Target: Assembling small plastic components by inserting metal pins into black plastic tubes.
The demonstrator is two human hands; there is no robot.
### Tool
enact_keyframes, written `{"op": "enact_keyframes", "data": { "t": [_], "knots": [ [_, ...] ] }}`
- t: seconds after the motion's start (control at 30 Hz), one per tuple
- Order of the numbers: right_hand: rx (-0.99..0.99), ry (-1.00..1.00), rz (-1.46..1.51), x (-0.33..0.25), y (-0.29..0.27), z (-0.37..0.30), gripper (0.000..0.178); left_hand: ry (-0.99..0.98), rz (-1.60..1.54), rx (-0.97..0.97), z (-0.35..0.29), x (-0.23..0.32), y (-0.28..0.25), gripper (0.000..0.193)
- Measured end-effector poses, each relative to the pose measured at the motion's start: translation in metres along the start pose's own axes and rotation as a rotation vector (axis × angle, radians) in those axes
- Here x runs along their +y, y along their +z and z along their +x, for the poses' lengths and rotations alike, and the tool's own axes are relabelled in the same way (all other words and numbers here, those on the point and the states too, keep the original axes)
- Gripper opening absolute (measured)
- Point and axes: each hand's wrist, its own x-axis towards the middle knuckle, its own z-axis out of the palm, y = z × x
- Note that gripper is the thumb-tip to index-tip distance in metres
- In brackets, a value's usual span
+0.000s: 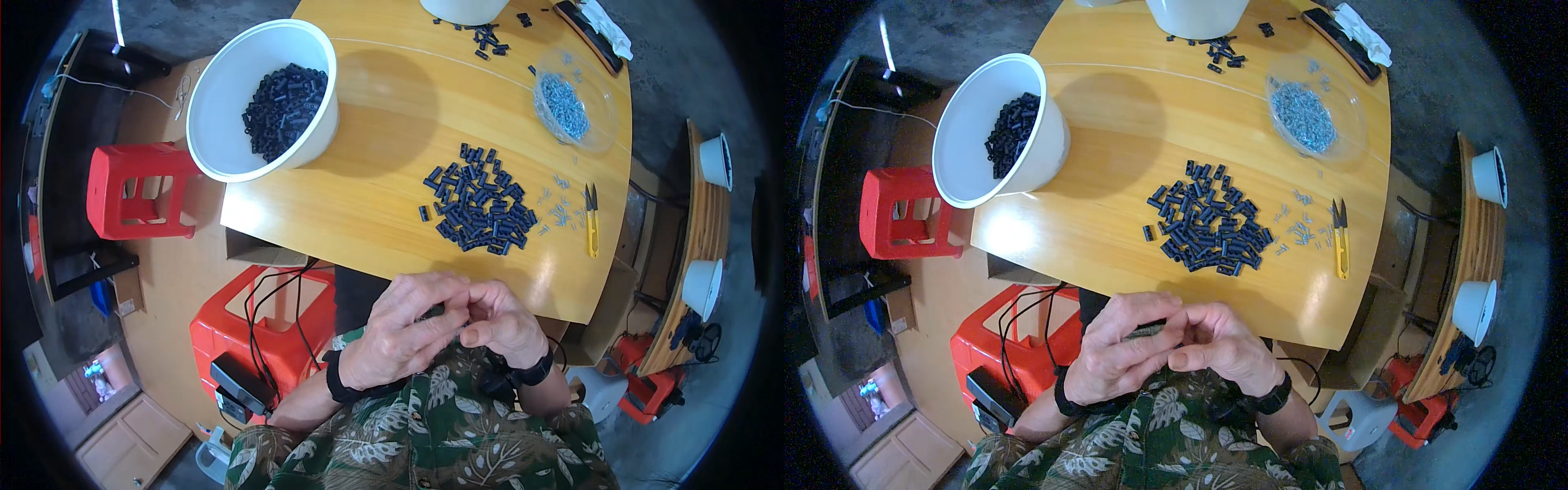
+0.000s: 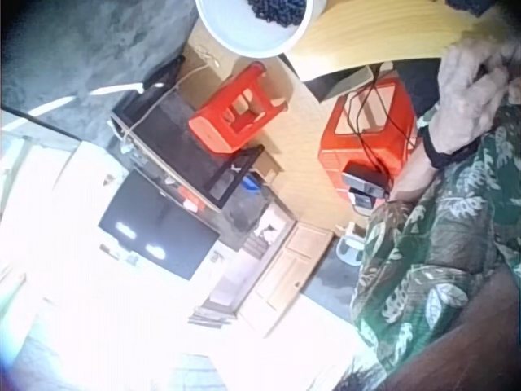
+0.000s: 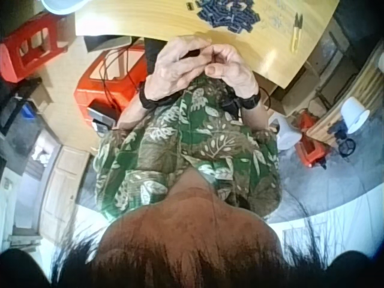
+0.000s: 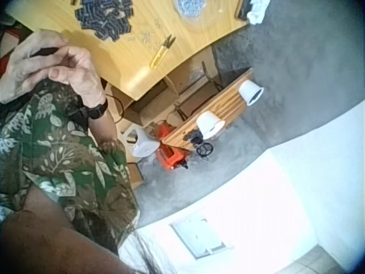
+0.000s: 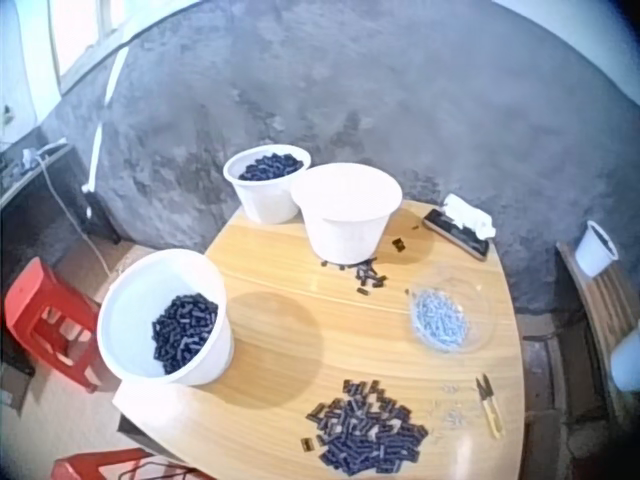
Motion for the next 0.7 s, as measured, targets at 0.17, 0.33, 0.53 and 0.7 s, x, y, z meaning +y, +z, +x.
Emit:
{"op": "enact_keyframes", "data": {
  "t": [0.17,0.33,0.53,0.7],
  "knots": [
    [-0.045,0.038,-0.007,-0.006,0.013,0.004,0.041,0.071,0.01,-0.035,-0.002,-0.003,-0.002,0.033],
    [-0.046,-0.054,0.134,0.005,0.01,0.005,0.045,0.087,-0.019,-0.022,-0.004,-0.005,0.003,0.03],
    [-0.059,-0.095,0.106,0.01,0.011,0.01,0.04,0.079,-0.049,0.05,-0.004,-0.005,0.002,0.029],
    [0.064,-0.048,-0.149,0.0,0.016,0.014,0.039,-0.025,0.039,0.096,-0.008,-0.006,-0.012,0.026]
  ]
}}
